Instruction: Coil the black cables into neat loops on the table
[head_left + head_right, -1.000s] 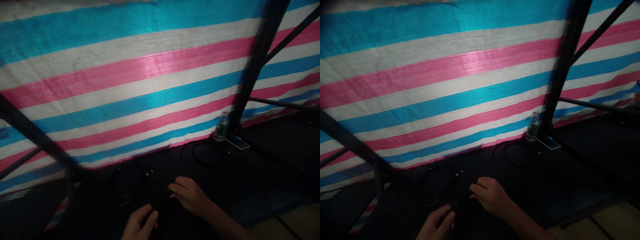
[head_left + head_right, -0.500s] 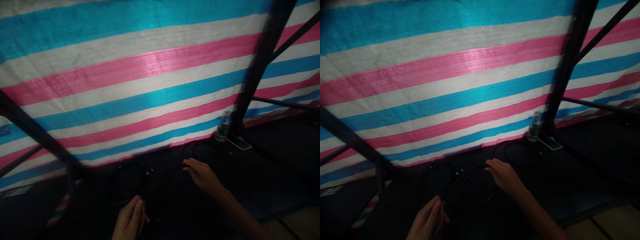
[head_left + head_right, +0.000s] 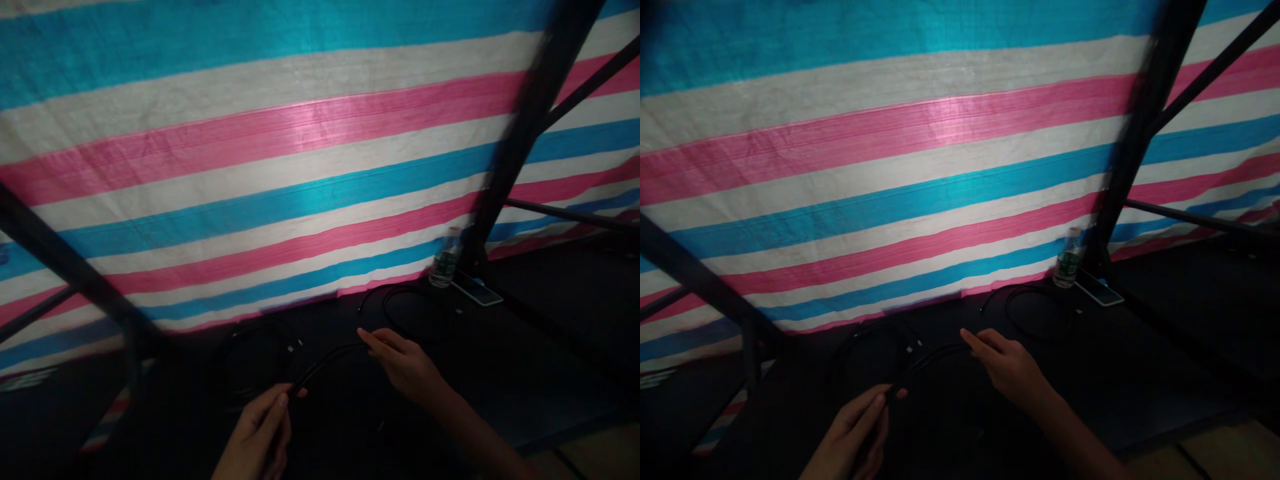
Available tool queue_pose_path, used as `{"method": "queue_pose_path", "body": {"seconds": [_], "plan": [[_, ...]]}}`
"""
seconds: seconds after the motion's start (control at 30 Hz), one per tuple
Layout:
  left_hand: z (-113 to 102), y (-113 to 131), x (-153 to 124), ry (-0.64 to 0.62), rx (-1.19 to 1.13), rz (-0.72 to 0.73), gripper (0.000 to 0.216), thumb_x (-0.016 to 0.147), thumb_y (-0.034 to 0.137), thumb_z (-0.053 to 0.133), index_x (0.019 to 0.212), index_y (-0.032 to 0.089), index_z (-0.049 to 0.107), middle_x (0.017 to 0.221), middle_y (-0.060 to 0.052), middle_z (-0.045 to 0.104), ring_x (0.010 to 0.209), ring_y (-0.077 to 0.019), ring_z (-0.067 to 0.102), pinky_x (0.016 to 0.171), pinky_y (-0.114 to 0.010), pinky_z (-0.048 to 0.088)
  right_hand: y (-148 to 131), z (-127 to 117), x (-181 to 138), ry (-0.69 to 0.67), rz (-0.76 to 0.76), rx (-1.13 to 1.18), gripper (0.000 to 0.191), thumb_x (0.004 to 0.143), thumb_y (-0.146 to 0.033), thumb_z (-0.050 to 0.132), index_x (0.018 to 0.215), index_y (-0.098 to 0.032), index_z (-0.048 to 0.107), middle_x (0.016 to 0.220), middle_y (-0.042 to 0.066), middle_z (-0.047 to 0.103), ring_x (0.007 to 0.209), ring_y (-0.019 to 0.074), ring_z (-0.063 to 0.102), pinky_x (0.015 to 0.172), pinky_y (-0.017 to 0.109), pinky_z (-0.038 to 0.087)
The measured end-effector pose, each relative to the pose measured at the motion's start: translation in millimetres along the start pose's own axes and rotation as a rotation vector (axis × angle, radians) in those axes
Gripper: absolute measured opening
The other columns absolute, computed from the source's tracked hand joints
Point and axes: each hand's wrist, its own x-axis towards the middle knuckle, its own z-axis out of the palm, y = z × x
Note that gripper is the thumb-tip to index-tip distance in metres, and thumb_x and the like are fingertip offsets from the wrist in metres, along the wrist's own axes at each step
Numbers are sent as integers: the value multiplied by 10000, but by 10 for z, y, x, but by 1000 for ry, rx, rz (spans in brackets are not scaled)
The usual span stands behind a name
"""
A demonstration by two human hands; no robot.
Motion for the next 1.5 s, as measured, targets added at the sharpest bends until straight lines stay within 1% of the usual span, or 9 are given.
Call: {"method": "queue_pose_path", "body": {"seconds": [0.2,0.4,0.53,0.83,0.97,1.1,1.2,1.33,1.5], "plan": [[89,61,-38,175,-39,-12,728,611,719,710,1054,141,695,650,-1,551,521,-95,454,445,-191,328,-139,60,34,-30,-123,-13,451,941,-88,415,1351,-216,555,860,36,687,632,89,611,549,181,436],[115,55,-21,95,50,8,762,617,765,670,1030,126,711,586,34,448,484,-73,331,432,-186,238,-318,89,131,-90,-122,70,305,973,-272,516,1246,-201,630,857,48,666,679,110,615,566,207,429],[98,139,-87,66,87,-1,710,632,755,666,967,133,734,596,25,461,518,-85,361,464,-194,271,-404,39,204,-110,-158,85,310,958,-299,558,1246,-207,626,813,33,660,692,125,614,590,230,425],[168,293,-148,100,147,71,576,675,649,701,963,153,751,801,-70,662,733,-184,566,564,-227,422,-569,-9,300,-186,-190,105,249,966,-219,505,1171,-188,645,761,37,643,688,135,597,603,224,433],[189,354,-124,121,183,227,482,680,591,728,935,183,766,949,-95,698,902,-238,601,730,-267,478,-508,36,268,-161,-56,228,285,977,-183,430,1179,-189,631,867,65,691,734,140,649,639,219,487],[98,297,-87,16,204,188,511,737,643,661,833,146,732,719,-48,634,621,-142,519,568,-221,409,-388,-45,258,52,124,316,267,960,-255,457,1127,-212,661,940,82,717,804,181,683,698,266,536],[-3,146,-67,19,137,129,585,712,713,640,800,136,679,601,10,524,498,-87,396,476,-199,320,-304,-120,233,219,347,391,261,930,-350,520,1052,-196,693,753,50,680,642,172,643,581,261,515],[-73,-41,-80,2,87,139,536,753,682,631,758,146,652,586,-5,548,548,-117,497,571,-230,434,-248,-63,138,384,632,622,315,898,-438,584,1083,-193,655,538,-50,436,427,90,395,389,211,323],[-46,-70,-149,315,-149,76,580,607,654,766,918,174,673,751,-41,642,648,-154,591,573,-243,490,-312,104,51,298,689,911,303,890,-489,592,971,-198,605,544,-77,363,426,64,322,388,193,260]]}}
